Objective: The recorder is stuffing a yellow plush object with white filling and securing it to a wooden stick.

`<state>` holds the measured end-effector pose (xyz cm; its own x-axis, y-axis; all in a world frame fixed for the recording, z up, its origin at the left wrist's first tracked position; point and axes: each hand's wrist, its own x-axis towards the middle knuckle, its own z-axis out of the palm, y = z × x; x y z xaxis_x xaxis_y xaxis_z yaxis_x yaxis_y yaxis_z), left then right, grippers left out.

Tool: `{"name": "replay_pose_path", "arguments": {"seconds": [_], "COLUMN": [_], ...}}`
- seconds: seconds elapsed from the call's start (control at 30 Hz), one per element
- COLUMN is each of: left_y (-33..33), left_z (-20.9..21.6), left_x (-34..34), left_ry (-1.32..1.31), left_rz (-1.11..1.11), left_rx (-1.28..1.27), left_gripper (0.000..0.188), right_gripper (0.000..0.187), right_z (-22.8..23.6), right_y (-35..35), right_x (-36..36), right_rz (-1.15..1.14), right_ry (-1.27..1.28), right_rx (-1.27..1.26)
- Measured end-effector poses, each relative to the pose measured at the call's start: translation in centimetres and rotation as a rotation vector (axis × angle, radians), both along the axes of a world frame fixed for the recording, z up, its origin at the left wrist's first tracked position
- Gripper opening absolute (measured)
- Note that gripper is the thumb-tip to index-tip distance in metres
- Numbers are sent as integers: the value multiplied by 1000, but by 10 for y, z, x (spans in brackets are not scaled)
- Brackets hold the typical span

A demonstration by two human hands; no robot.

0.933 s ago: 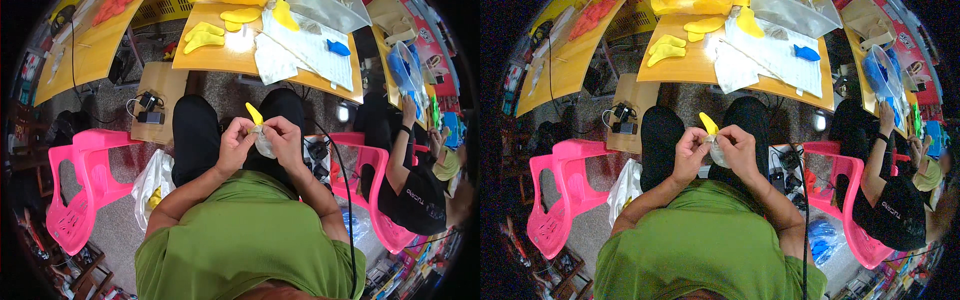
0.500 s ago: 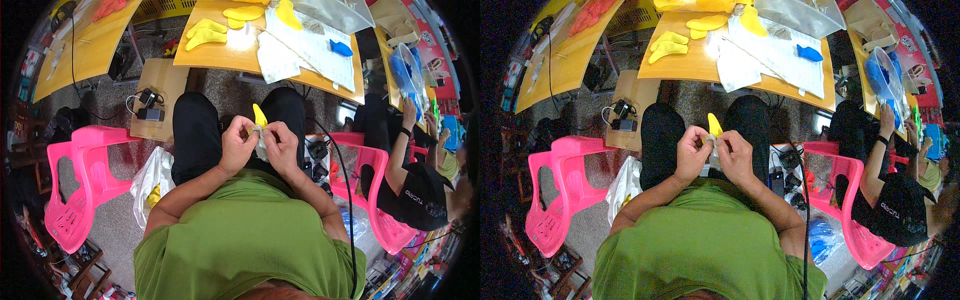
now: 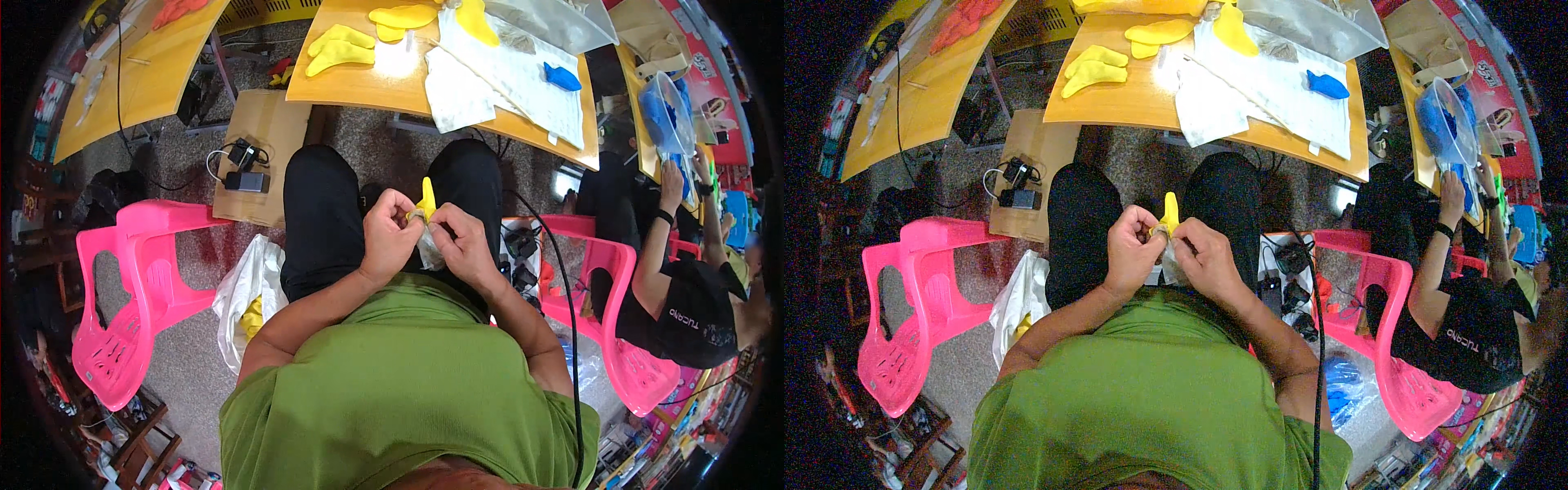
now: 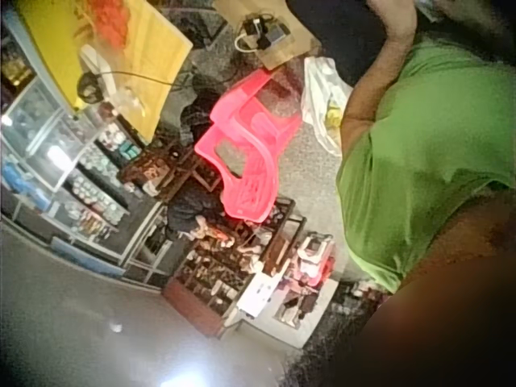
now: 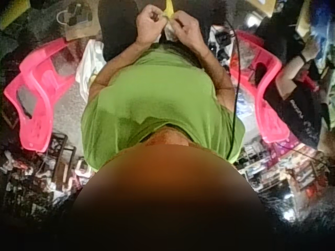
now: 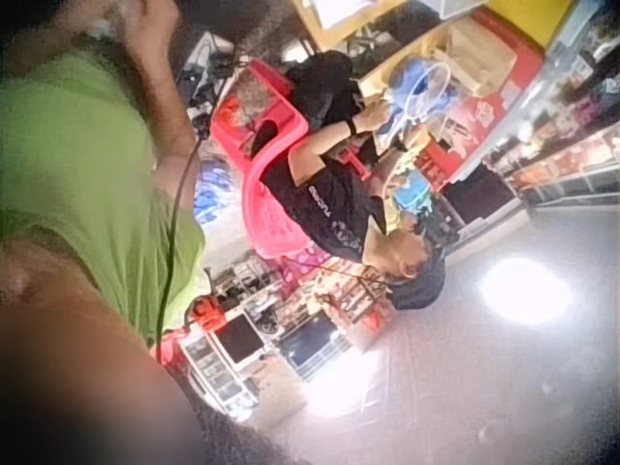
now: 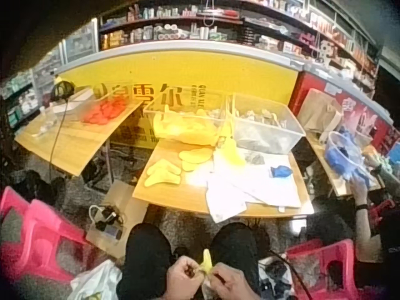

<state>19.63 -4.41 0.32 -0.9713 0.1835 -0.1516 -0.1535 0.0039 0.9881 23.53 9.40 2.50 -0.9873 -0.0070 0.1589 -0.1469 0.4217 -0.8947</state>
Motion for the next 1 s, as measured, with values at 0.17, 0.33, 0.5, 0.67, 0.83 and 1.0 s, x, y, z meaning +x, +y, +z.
{"name": "replay_pose_path", "arguments": {"seconds": [0.17, 0.33, 0.5, 0.67, 0.83, 1.0], "left_y": [1, -1, -4, -9, -9, -8], "left_z": [9, -4, 2, 7, 1, 14], "left_x": [-1, -1, -3, -3, 1, 9], "left_ry": [96, -45, -324, -450, -278, 817], "left_rz": [-138, -124, -221, -286, -390, -421], "left_rx": [-178, -26, 263, 479, 152, -637], "left_gripper": [16, 16, 14, 8, 8, 8], "right_gripper": [6, 5, 3, 5, 6, 8], "right_z": [2, -2, -13, -11, -28, -35], "right_y": [-3, -5, -2, 2, 6, 11], "right_x": [7, 10, 12, 16, 19, 28], "right_rz": [-103, -36, -160, -254, -307, -357], "right_ry": [-43, 84, -74, -236, -367, -561], "right_rx": [-66, 110, -114, -289, -515, -891]}}
